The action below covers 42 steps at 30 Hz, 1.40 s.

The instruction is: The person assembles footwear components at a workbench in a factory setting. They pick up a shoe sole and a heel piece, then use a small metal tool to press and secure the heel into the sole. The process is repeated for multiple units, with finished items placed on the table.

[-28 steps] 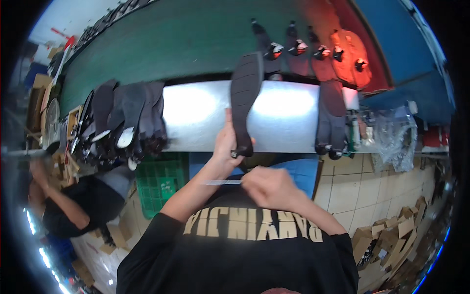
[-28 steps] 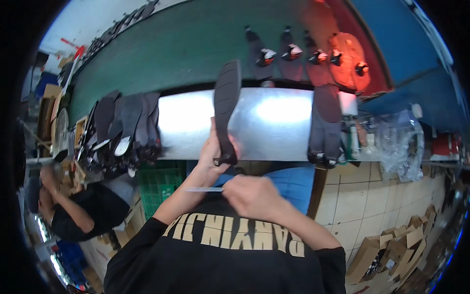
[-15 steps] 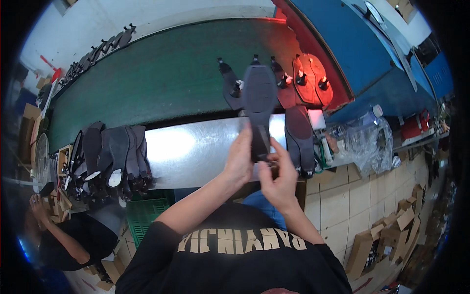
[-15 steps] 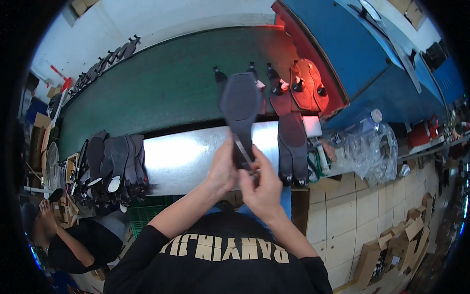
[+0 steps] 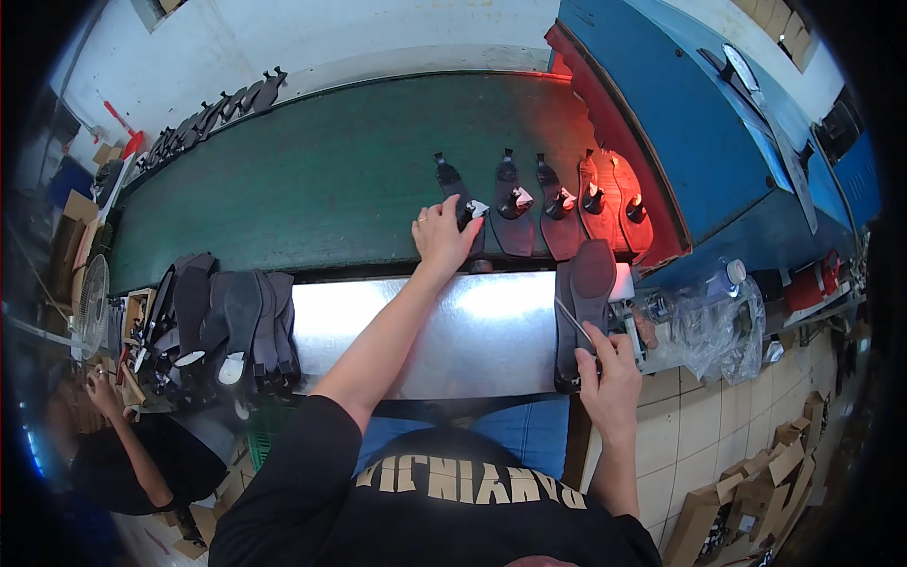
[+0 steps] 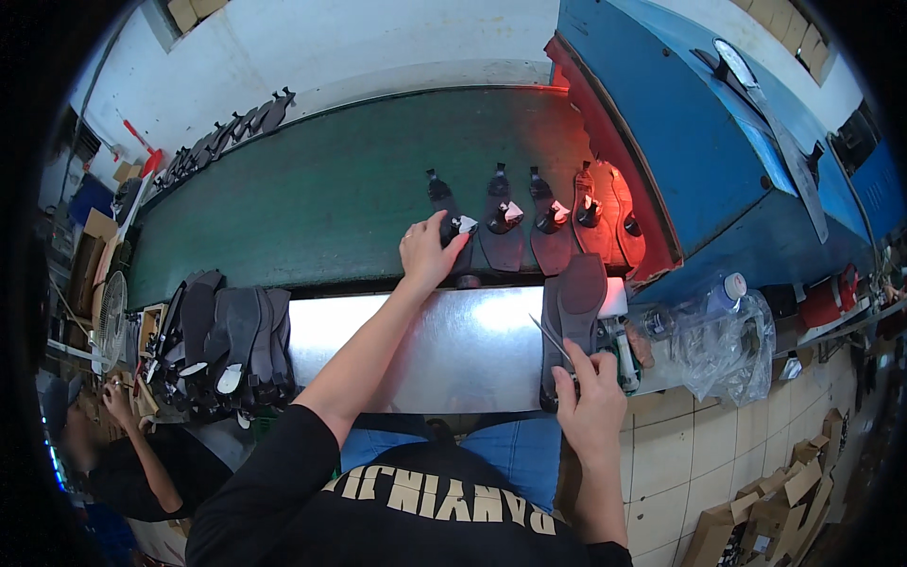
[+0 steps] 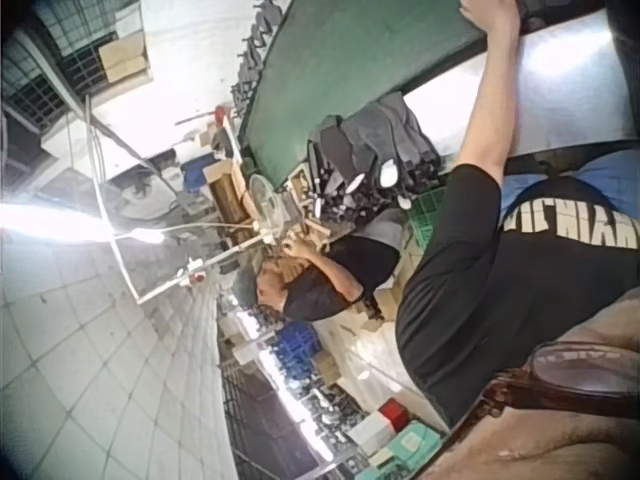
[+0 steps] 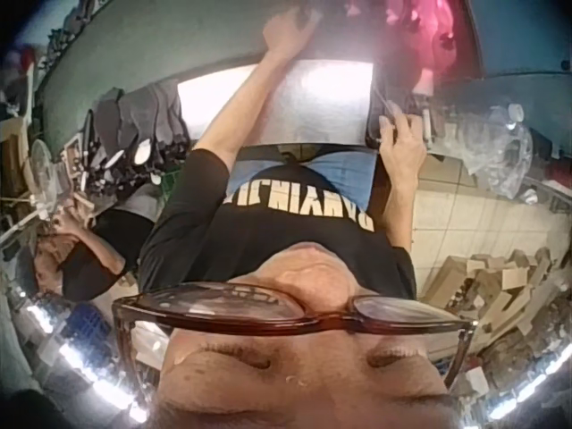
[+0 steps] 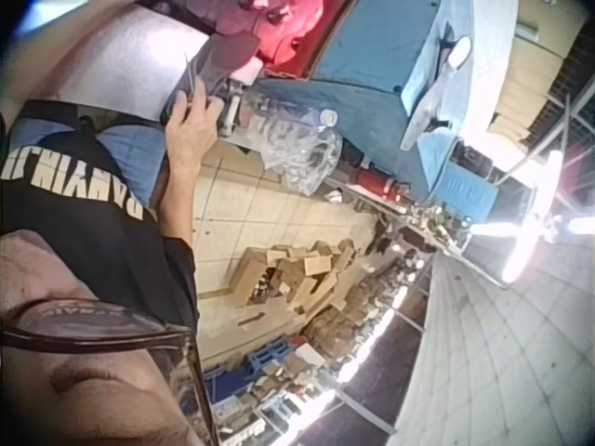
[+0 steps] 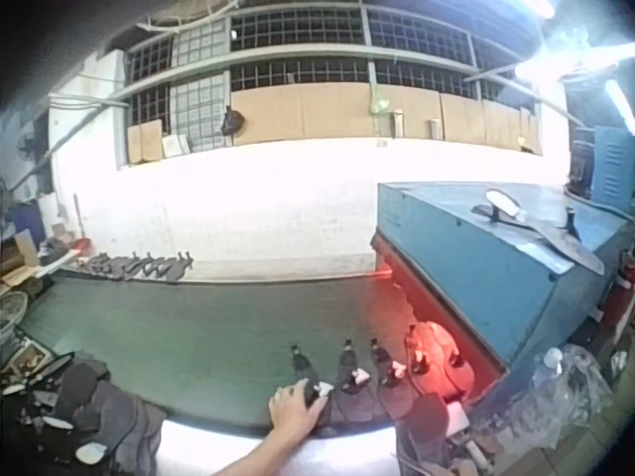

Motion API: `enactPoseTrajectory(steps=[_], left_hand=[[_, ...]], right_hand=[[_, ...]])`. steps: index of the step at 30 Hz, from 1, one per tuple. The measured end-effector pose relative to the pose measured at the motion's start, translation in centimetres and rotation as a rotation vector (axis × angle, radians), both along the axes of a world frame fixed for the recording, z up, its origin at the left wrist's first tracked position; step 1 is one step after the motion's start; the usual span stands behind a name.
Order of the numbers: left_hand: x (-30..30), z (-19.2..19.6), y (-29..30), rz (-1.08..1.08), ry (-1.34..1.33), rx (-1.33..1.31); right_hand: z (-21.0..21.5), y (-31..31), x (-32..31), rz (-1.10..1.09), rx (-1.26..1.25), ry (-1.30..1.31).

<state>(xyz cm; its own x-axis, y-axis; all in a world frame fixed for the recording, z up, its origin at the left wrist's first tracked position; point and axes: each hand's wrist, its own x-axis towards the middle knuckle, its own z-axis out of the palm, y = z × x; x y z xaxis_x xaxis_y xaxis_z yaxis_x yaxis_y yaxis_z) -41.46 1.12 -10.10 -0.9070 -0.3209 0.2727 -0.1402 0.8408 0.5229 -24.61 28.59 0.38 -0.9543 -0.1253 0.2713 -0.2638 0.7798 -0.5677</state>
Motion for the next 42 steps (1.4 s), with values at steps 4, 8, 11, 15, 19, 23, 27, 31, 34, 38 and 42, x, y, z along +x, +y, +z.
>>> enactPoseTrajectory(steps=[4,8,11,15,19,23,27,31,34,38,42], left_hand=[[-1.3,-1.4,0.8,0.015,0.244,0.043],[-1.2,-0.3,-0.5,-0.091,0.486,0.423],[0.9,0.7,-2.4,-0.114,0.413,0.860],[7.7,4.5,-3.4,-0.146,0.242,1.300],[14.8,6.5,-3.3,-0.224,0.087,1.499],[19.8,8.1,-2.1,-0.311,-0.141,1.602],[22.5,8.1,-1.5,-0.442,-0.247,1.664],[23.4,7.8,-1.9,-0.501,-0.165,1.672],[24.4,7.8,-3.2,-0.434,-0.201,1.696],[25.2,8.5,-3.3,-0.379,-0.206,1.728],[25.7,8.0,-3.3,-0.361,-0.166,1.688]], right_hand=[[-0.9,-3.6,0.4,0.081,-0.195,-0.014],[-4.2,-7.4,0.2,0.154,-0.152,0.019],[-6.5,-8.6,-0.5,0.120,-0.009,0.016],[-7.8,-8.2,-1.0,0.064,0.074,-0.069],[-6.7,-7.8,-0.9,0.011,0.098,0.006],[-5.4,-7.1,-0.8,0.200,-0.780,-0.425],[-0.7,-9.5,1.1,0.364,-1.471,-0.595],[0.3,-7.5,1.5,0.457,-1.697,-0.524],[1.6,-6.4,2.6,0.454,-1.340,-0.471],[1.6,-8.0,5.4,0.464,-0.759,-0.327],[1.1,-9.2,6.8,0.375,-0.726,-0.405]])
